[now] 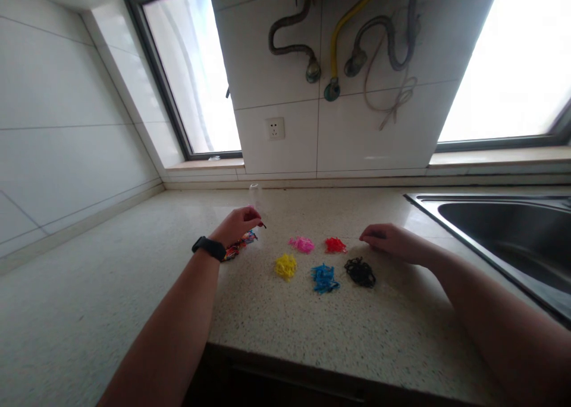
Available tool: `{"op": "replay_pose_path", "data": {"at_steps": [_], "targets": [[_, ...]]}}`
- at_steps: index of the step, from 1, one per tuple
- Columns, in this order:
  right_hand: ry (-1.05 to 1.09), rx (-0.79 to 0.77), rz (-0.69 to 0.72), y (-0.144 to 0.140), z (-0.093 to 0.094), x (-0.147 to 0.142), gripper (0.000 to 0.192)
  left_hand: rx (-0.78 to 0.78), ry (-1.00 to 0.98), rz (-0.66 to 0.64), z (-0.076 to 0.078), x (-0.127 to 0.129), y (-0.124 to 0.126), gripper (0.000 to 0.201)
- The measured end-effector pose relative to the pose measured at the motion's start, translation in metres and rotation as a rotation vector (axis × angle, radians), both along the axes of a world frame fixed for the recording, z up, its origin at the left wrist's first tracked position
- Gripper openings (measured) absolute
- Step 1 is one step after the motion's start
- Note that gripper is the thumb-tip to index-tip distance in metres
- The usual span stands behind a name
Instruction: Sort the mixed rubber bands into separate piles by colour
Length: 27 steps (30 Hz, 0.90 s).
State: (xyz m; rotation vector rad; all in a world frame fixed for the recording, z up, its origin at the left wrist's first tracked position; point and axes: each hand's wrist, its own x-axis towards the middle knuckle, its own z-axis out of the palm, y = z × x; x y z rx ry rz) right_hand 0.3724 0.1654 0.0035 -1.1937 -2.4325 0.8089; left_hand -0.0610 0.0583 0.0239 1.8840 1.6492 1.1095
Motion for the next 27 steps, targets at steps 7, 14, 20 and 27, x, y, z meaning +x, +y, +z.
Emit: {"op": "replay_pose_path", "data": {"at_steps": [7, 14, 20, 27], "targets": [[0.07, 0.087, 0.027, -0.008, 0.003, -0.009, 0.034, 0.082, -0.066, -0.034, 0.006, 0.03, -0.005, 0.018], [0.158, 0.234, 0.091, -0.044, 0.02, -0.038, 0.026, 0.103, -0.174, -0.103, 0.005, 0.076, -0.014, 0.021], [0.16, 0.318, 0.163, -0.079, 0.029, -0.071, 0.027, 0.057, -0.403, -0.205, 0.004, 0.117, -0.021, 0.02], [0.23, 0.397, 0.132, -0.09, 0.028, -0.084, 0.019, 0.013, -0.467, -0.265, 0.003, 0.14, -0.027, 0.021]]}}
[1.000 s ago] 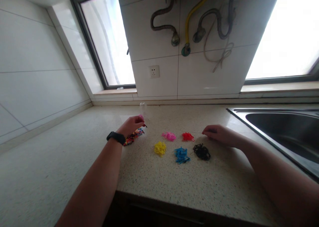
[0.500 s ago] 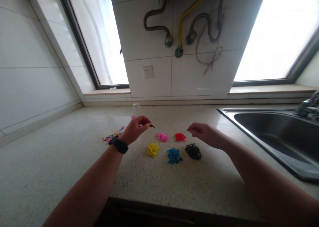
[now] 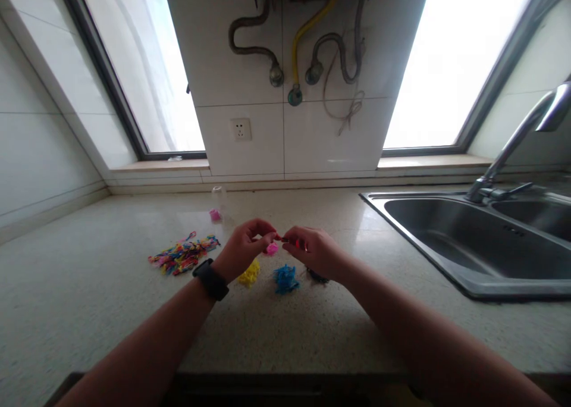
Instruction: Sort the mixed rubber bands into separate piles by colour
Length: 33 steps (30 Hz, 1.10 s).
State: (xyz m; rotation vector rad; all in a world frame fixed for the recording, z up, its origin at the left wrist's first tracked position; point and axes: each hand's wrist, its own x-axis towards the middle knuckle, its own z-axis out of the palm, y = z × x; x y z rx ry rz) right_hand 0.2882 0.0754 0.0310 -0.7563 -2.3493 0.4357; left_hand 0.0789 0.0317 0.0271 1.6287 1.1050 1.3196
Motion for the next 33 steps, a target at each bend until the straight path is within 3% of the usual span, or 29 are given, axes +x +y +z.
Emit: {"op": "replay_pose_path", "data": {"at_steps": [9, 26, 33], "targets": [[0.055, 0.054, -0.039, 0.003, 0.002, 0.006, 0.014, 0.015, -0.003, 0.041, 0.003, 0.0, -0.005, 0.025], [0.04, 0.123, -0.098, 0.01, 0.004, 0.012, 0.014, 0.04, -0.183, 0.022, 0.007, 0.005, -0.008, 0.024], [0.006, 0.155, -0.116, 0.012, 0.004, 0.013, 0.015, 0.021, -0.325, -0.06, 0.003, 0.005, -0.006, 0.02]]}}
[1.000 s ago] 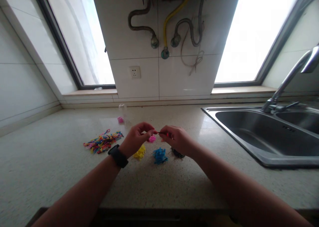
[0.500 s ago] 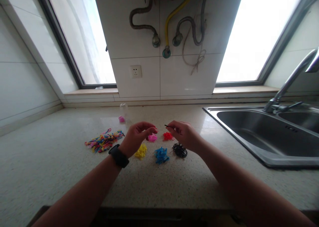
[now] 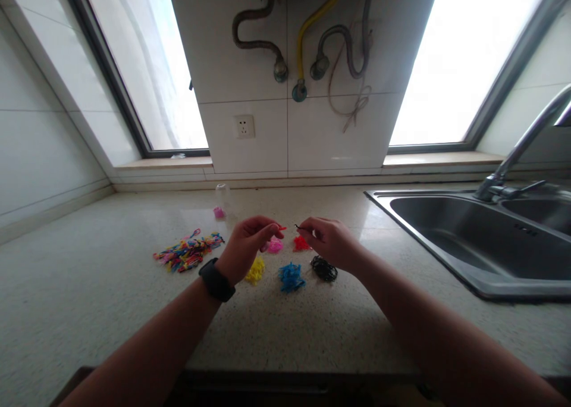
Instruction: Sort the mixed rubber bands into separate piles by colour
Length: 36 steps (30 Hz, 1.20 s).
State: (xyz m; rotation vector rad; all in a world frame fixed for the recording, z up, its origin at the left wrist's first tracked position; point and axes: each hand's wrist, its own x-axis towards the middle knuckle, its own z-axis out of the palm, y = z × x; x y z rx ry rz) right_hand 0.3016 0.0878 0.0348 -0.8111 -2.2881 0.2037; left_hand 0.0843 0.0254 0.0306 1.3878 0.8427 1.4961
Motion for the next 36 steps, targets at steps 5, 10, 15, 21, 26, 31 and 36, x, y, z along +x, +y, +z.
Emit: {"op": "replay_pose_path", "data": {"at_steps": [5, 10, 15, 21, 26, 31, 36], "targets": [[0.007, 0.008, -0.004, 0.0, 0.001, 0.002, 0.016, 0.008, -0.001, -0.009, 0.0, 0.002, 0.001, 0.015], [0.018, 0.018, -0.03, 0.004, 0.003, 0.006, 0.015, 0.047, 0.091, 0.003, 0.0, 0.008, -0.001, 0.015], [0.048, 0.027, -0.083, 0.008, 0.007, 0.013, 0.017, 0.136, 0.246, 0.01, 0.002, 0.01, -0.002, 0.017], [0.062, 0.03, -0.112, 0.01, 0.009, 0.016, 0.021, 0.248, 0.477, -0.008, 0.006, 0.011, -0.008, 0.02], [0.066, 0.036, -0.136, 0.012, 0.009, 0.019, 0.02, 0.395, 0.844, -0.013, 0.004, 0.013, -0.007, 0.035], [0.085, 0.048, -0.152, 0.013, 0.012, 0.022, 0.021, 0.47, 1.037, 0.075, -0.002, 0.014, 0.002, 0.045], [0.081, 0.051, -0.16, 0.015, 0.012, 0.023, 0.02, 0.457, 1.199, 0.068, -0.01, 0.018, 0.012, 0.044]]}}
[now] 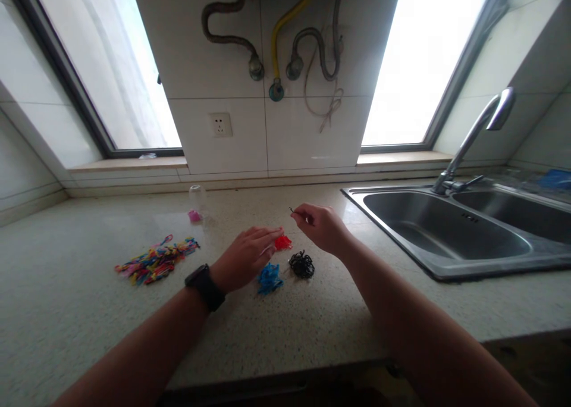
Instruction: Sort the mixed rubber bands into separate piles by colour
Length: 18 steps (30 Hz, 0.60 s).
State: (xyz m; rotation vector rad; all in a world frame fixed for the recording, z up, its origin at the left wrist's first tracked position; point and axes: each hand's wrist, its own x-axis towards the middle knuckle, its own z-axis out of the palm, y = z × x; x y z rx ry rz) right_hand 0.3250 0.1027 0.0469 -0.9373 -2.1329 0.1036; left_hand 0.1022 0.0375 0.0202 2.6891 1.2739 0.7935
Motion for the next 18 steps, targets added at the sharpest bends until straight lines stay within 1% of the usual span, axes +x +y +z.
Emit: {"op": "replay_pose_path", "data": {"at_steps": [5, 8, 14, 18], "targets": [[-0.021, 0.003, -0.012, 0.002, -0.002, 0.001, 0.019, -0.029, 0.078, 0.016, -0.014, 0.002, 0.012, 0.043], [-0.032, -0.001, -0.016, 0.002, -0.002, 0.002, 0.019, -0.045, 0.082, 0.003, -0.017, 0.001, 0.014, 0.041], [-0.021, 0.001, -0.009, 0.004, -0.002, 0.002, 0.018, -0.052, 0.091, -0.007, -0.012, -0.001, 0.012, 0.043], [0.012, -0.012, 0.009, 0.006, -0.003, 0.004, 0.02, -0.017, 0.072, 0.034, -0.006, -0.005, 0.01, 0.042]]}}
